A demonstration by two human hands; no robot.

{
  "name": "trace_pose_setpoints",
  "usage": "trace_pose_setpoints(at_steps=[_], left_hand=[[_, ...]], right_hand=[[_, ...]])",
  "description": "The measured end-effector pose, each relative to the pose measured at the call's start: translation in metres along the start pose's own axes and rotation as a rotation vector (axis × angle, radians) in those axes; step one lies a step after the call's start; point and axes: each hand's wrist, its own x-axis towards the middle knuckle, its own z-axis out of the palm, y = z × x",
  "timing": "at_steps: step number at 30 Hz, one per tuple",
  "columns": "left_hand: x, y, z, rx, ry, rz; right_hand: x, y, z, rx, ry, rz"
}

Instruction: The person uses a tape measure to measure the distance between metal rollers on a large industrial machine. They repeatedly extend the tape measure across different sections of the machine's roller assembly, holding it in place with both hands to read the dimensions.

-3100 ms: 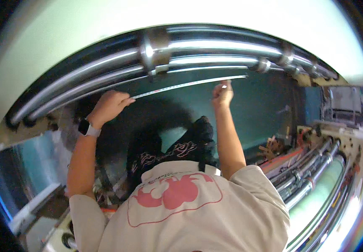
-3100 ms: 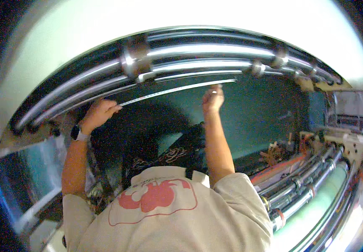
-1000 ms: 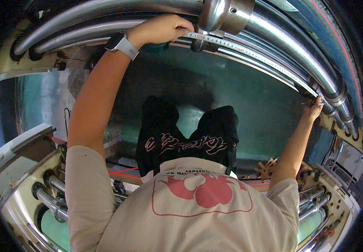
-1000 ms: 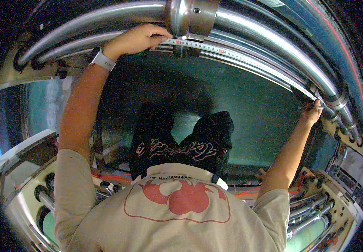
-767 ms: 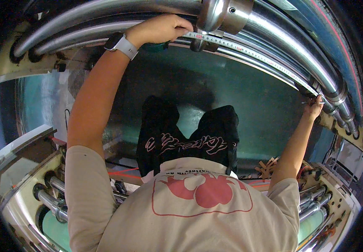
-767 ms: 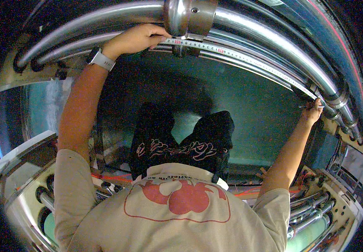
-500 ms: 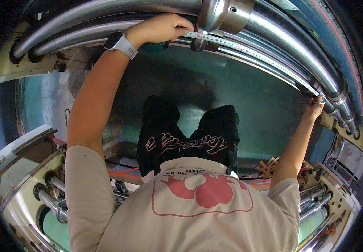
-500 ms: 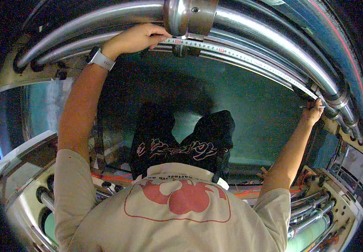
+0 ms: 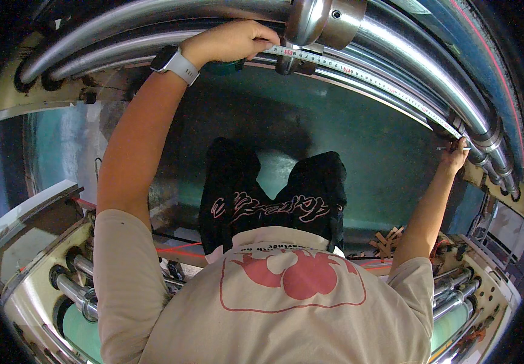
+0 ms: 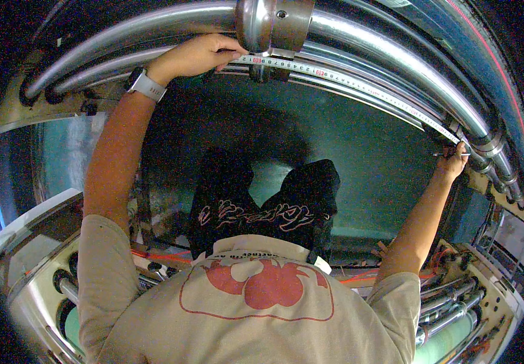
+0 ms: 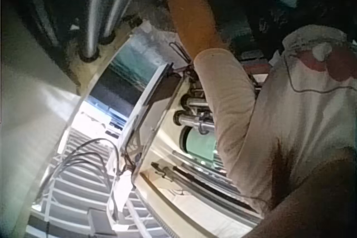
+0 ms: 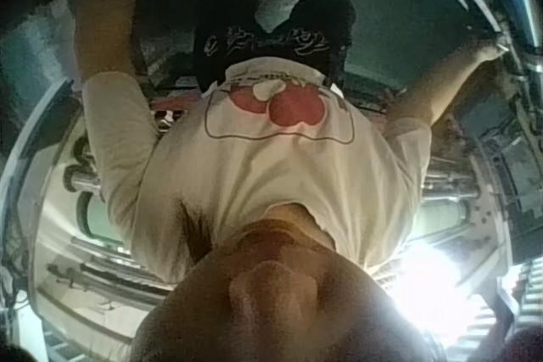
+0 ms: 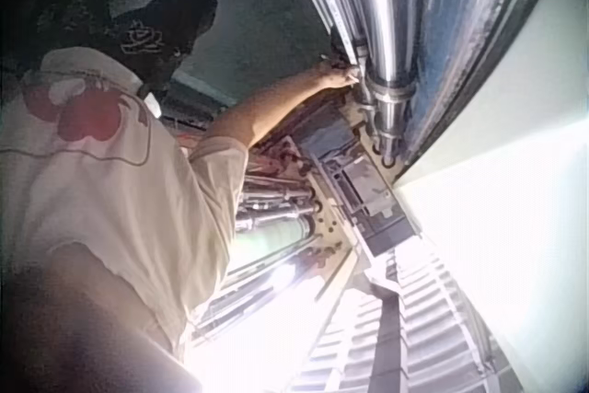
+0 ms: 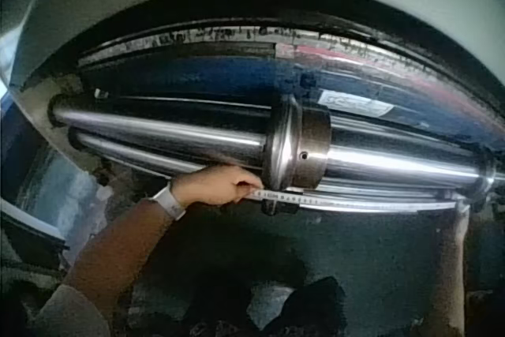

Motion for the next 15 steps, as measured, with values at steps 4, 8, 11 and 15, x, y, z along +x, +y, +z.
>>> trace_pose_setpoints(at_steps=[4, 8, 11, 15], left_hand=[[0.001, -0.002, 0.000, -0.004, 0.004, 0.040], [0.001, -0.003, 0.000, -0.022, 0.028, 0.062], [0.001, 0.001, -0.002, -0.026, 0.018, 0.060], [0.001, -0.001, -0.001, -0.018, 0.016, 0.052]], right_hand=[[0.001, -0.001, 0.001, -0.009, 0.022, 0.008], [-0.003, -0.002, 0.007, 0.013, 0.039, 0.014], [-0.002, -0.002, 0.003, -0.002, 0.023, 0.011], [0.002, -0.002, -0.001, 0.002, 0.033, 0.032]])
